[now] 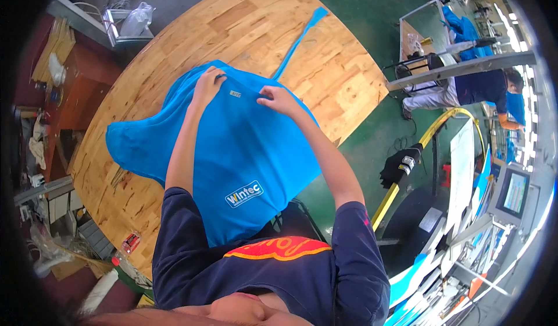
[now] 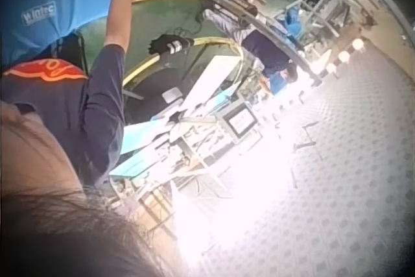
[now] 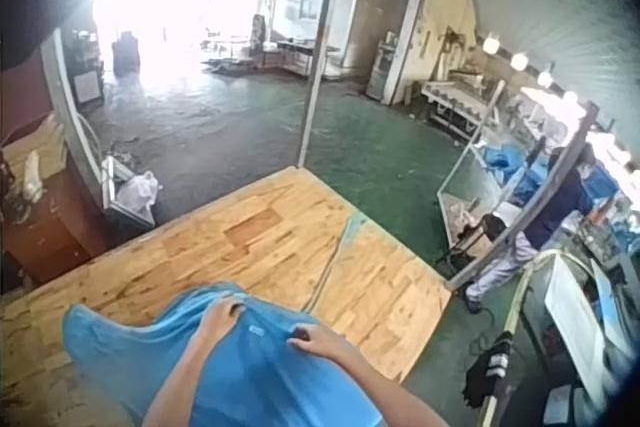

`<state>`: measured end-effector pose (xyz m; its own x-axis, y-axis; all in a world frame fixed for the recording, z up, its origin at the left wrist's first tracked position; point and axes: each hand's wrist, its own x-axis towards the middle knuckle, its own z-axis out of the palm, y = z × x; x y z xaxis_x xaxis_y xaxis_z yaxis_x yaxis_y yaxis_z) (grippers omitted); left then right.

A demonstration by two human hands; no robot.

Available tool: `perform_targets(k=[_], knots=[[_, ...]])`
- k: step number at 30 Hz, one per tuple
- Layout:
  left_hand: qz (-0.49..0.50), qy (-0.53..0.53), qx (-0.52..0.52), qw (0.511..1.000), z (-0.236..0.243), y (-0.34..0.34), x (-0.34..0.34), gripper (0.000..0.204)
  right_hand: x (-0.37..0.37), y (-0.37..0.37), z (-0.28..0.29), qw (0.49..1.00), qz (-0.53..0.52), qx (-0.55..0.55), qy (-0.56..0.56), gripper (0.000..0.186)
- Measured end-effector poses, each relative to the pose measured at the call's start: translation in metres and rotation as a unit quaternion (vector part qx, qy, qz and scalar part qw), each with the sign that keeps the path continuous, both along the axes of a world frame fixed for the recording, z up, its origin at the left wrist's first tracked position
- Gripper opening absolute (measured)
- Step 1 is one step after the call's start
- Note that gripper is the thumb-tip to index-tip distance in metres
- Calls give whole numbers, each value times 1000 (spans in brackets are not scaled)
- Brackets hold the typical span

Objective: Placing unprinted fabric onto pallets and removing printed items from a rotary screen printing press.

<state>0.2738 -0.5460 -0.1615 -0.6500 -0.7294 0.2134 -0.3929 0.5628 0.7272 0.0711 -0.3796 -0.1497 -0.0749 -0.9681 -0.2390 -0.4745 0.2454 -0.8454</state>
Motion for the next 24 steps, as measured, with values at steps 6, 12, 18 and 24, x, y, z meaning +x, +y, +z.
perform_targets(k=[6,12,18,24], knots=[[17,20,14,1000,2,7,-5,11,-31,104,-2,998,11,21,50,33],[50,34,-16,998,2,14,-5,10,-35,207,-10,991,-100,49,67,34],[57,29,-26,998,7,17,-5,9,-29,246,13,967,-159,197,23,25],[94,66,-66,991,3,19,-5,8,-37,246,-1,963,-244,103,-46,20]])
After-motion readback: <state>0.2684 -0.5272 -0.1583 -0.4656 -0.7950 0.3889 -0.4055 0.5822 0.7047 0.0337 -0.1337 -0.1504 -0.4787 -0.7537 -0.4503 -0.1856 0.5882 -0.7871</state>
